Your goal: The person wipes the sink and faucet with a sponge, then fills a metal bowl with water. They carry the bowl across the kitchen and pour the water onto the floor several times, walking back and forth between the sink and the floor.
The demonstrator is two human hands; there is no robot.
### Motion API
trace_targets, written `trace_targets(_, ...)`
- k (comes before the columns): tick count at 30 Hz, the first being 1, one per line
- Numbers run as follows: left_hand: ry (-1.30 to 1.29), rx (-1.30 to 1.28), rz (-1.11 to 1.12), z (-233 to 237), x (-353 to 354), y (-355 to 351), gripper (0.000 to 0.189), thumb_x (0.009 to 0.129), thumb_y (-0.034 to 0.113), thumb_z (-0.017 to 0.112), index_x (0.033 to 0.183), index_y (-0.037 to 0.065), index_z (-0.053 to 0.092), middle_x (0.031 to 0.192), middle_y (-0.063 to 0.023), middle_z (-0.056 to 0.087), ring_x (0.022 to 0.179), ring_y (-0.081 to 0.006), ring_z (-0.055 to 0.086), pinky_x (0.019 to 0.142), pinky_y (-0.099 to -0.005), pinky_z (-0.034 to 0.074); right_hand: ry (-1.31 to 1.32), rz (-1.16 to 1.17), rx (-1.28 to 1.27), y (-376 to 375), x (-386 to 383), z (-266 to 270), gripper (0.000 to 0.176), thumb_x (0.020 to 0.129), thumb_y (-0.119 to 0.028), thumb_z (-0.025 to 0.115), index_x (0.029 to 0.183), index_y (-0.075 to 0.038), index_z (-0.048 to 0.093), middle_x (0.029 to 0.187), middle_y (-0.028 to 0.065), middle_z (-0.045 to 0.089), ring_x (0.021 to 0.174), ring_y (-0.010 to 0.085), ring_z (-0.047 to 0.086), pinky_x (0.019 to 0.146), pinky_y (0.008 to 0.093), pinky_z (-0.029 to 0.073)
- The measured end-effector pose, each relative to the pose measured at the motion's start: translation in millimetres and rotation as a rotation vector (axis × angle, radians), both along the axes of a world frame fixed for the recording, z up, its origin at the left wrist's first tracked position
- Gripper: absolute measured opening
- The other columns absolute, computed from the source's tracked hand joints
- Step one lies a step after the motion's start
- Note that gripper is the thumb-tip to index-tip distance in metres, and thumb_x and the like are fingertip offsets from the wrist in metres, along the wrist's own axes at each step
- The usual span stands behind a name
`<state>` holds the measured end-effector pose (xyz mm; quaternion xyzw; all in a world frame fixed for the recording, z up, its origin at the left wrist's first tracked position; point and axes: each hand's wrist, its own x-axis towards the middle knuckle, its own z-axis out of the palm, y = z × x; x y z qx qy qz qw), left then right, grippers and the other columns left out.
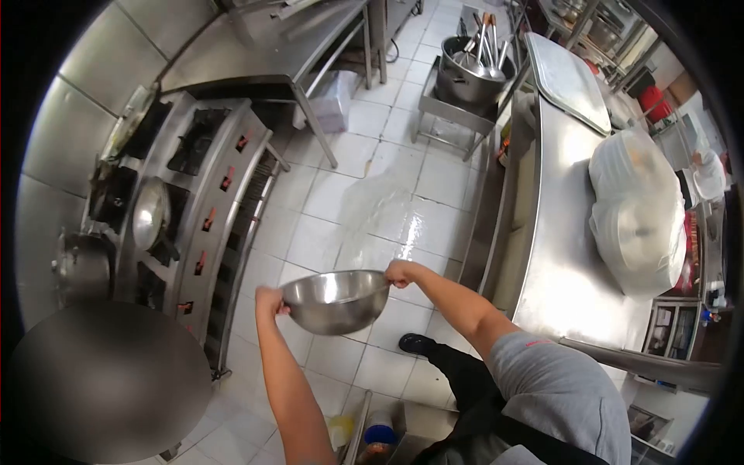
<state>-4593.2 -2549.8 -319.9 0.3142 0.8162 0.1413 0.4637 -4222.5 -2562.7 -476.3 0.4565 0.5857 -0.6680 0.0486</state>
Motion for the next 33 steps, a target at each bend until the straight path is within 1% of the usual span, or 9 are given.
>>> trace_targets(2, -0.140, 0.105, 0.103, 26, -32, -69, 0.016, 0.070, -0.005, 0.050, 0.054, -0.005, 0.046, 0.049, -0.0153, 0.047, 0.036, -0.0273, 0.051, 0.034, -0.0436, 0.049, 0.245, 0.549, 0.871, -11, -12, -5, 0.011, 0.070, -0.009, 0.064, 0.063, -0.003, 0.058, 0.060, 0.0087, 0.058, 0.051, 0.0200, 0.057, 0.042, 0.0326, 0.046)
trace_targets(6, 0.288, 0.270, 0.160, 91, -61, -275, 0.040, 0.073, 0.008, 0.054, 0.107, -0.013, 0.058, 0.075, -0.0208, 0.060, 0.053, -0.0232, 0.057, 0.045, -0.0342, 0.047, 0.004, -0.310, -0.119, -79, -90, 127, 0.037, 0.070, -0.017, 0.065, 0.106, -0.005, 0.062, 0.072, 0.0119, 0.063, 0.056, 0.0228, 0.061, 0.044, 0.0363, 0.050)
trace_targets(10, 0.290, 0.251, 0.628, 192, -10, -456, 0.042, 0.075, 0.002, 0.050, 0.115, -0.008, 0.055, 0.092, -0.0168, 0.064, 0.070, -0.0233, 0.062, 0.059, -0.0373, 0.052, 0.509, -0.086, 0.232, -171, -156, 204, 0.053, 0.075, -0.013, 0.064, 0.125, -0.007, 0.049, 0.075, 0.0098, 0.062, 0.069, 0.0169, 0.059, 0.058, 0.0311, 0.048)
trace_targets(13, 0.437, 0.568, 0.902, 229, 57, -589, 0.037, 0.081, 0.002, 0.050, 0.118, -0.006, 0.053, 0.106, -0.0197, 0.062, 0.096, -0.0243, 0.062, 0.081, -0.0358, 0.052, 0.574, 0.211, 0.021, -233, -185, 306, 0.061, 0.076, -0.014, 0.067, 0.132, -0.009, 0.045, 0.084, 0.0075, 0.061, 0.070, 0.0142, 0.052, 0.064, 0.0279, 0.044)
trace_targets(17, 0.742, 0.188, 1.226, 261, 151, -699, 0.046, 0.089, 0.006, 0.054, 0.132, -0.009, 0.045, 0.099, -0.0212, 0.066, 0.082, -0.0196, 0.062, 0.070, -0.0322, 0.050, 0.703, 0.630, -0.052, -332, -234, 372, 0.061, 0.081, -0.013, 0.068, 0.136, -0.007, 0.043, 0.077, 0.0014, 0.059, 0.064, 0.0083, 0.056, 0.055, 0.0274, 0.050)
trace_targets(22, 0.760, -0.116, 1.570, 201, 204, -806, 0.051, 0.082, 0.022, 0.063, 0.128, 0.002, 0.052, 0.105, -0.0249, 0.064, 0.095, -0.0411, 0.063, 0.084, -0.0448, 0.047, 0.695, 1.016, -0.187, -447, -279, 463, 0.058, 0.080, -0.012, 0.066, 0.133, -0.003, 0.045, 0.063, 0.0047, 0.055, 0.048, 0.0117, 0.055, 0.045, 0.0286, 0.046)
trace_targets(26, 0.804, -0.214, 1.448, 156, 231, -870, 0.048, 0.080, 0.022, 0.064, 0.124, 0.003, 0.056, 0.105, -0.0270, 0.063, 0.098, -0.0439, 0.060, 0.085, -0.0463, 0.046, 0.806, 1.167, 0.003, -550, -290, 464, 0.053, 0.078, -0.014, 0.065, 0.125, 0.004, 0.048, 0.060, 0.0084, 0.059, 0.047, 0.0160, 0.058, 0.046, 0.0304, 0.046)
trace_targets(30, 0.409, -0.166, 1.504, 133, 221, -921, 0.045, 0.082, 0.022, 0.060, 0.121, 0.000, 0.055, 0.121, -0.0271, 0.056, 0.111, -0.0409, 0.055, 0.090, -0.0458, 0.044, 0.871, 1.274, 0.333, -654, -313, 458, 0.047, 0.079, -0.023, 0.064, 0.112, 0.009, 0.053, 0.058, 0.0115, 0.061, 0.048, 0.0206, 0.061, 0.049, 0.0329, 0.049)
trace_targets(33, 0.193, -0.198, 1.527, 103, 220, -928, 0.043, 0.085, 0.023, 0.056, 0.121, 0.000, 0.055, 0.123, -0.0260, 0.054, 0.112, -0.0378, 0.053, 0.087, -0.0464, 0.045, 0.370, 1.726, 0.411, -713, -338, 470, 0.053, 0.083, -0.039, 0.059, 0.101, 0.011, 0.061, 0.069, 0.0174, 0.066, 0.062, 0.0281, 0.067, 0.065, 0.0389, 0.054)
